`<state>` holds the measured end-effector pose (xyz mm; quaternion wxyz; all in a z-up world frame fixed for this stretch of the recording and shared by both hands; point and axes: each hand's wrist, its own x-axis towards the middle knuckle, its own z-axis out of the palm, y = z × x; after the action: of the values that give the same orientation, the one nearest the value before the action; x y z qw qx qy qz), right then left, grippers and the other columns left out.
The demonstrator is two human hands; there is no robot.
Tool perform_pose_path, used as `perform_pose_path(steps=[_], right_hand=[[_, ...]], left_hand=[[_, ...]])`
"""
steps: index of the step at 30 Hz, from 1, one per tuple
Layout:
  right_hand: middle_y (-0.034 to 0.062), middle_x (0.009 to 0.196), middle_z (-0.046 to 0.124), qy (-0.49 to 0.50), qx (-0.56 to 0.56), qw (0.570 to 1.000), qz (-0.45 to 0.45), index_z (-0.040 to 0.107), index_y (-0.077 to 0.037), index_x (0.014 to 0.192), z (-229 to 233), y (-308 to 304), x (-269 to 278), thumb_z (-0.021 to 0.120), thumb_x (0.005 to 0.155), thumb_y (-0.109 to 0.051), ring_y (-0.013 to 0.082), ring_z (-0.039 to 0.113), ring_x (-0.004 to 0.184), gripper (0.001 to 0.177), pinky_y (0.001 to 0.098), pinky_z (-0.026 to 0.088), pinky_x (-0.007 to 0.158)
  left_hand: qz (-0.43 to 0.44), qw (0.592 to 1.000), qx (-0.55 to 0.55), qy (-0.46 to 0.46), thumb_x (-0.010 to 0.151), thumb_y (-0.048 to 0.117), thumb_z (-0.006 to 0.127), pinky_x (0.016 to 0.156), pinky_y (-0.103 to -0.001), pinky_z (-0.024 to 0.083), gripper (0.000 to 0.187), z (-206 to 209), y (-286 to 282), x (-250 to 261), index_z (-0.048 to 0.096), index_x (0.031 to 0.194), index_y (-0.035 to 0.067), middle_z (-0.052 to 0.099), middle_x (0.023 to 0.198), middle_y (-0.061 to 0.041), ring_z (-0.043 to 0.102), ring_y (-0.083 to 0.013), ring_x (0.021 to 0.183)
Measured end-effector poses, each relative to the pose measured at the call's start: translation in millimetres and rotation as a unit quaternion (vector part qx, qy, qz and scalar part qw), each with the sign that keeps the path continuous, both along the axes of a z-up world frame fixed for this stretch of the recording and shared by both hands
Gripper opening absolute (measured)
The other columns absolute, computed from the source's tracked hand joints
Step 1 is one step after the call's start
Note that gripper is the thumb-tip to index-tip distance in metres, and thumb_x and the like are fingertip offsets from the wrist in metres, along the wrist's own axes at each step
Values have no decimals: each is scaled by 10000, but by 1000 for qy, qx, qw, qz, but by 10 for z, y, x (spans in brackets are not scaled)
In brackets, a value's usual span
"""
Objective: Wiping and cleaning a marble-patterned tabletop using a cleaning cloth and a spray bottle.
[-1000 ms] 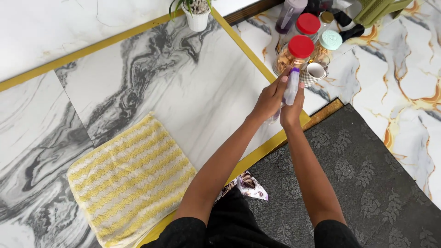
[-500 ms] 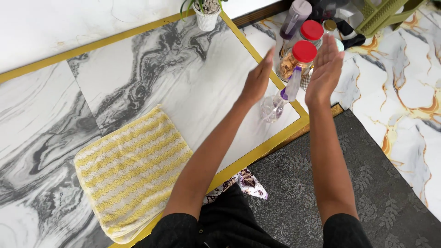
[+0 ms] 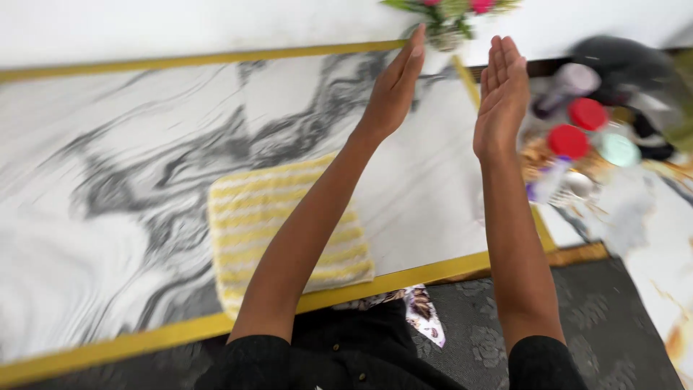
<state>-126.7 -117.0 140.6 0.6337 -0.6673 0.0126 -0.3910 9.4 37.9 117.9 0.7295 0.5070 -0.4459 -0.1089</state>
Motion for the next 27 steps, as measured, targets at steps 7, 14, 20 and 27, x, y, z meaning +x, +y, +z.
perform_pose_path(steps=[7,14,20,27], right_hand=[[137,1717,305,88,114,972,187,259,-20,1638,-1215,1610,1125,315,1132,-442,239,251,1607,661,393,159,1307],[154,1681,344,197,87,944,250,292,-21,1610,-1771,2521,1054,324,1131,-401,244,285,1588,612,372,200,1306],[136,1680,350,284,-363,880,113,356,-55,1603,-2270,2729,590,393,1098,-371,306,274,1595,597,478,181,1300],[169,1687,242,358,-572,737,40,380,-167,1601,-1782,2933,202,500,1015,-507,485,136,1539,688,758,67,1141]], left_hand=[[210,972,80,64,1137,469,391,1293,-363,284,608,-822,2145,427,352,1633,118,375,1709,-143,338,-251,1595],[324,908,229,138,1074,465,393,1187,-380,368,618,-1269,3120,-63,386,1595,133,524,1563,-138,493,-285,1454],[374,818,396,-183,1075,417,481,1256,-464,268,564,-1967,3160,-359,461,1541,100,449,1608,-177,377,-338,1522],[396,745,470,-260,1003,458,549,1243,-543,182,640,-1862,3224,-610,481,1554,140,355,1642,-177,254,-367,1540]])
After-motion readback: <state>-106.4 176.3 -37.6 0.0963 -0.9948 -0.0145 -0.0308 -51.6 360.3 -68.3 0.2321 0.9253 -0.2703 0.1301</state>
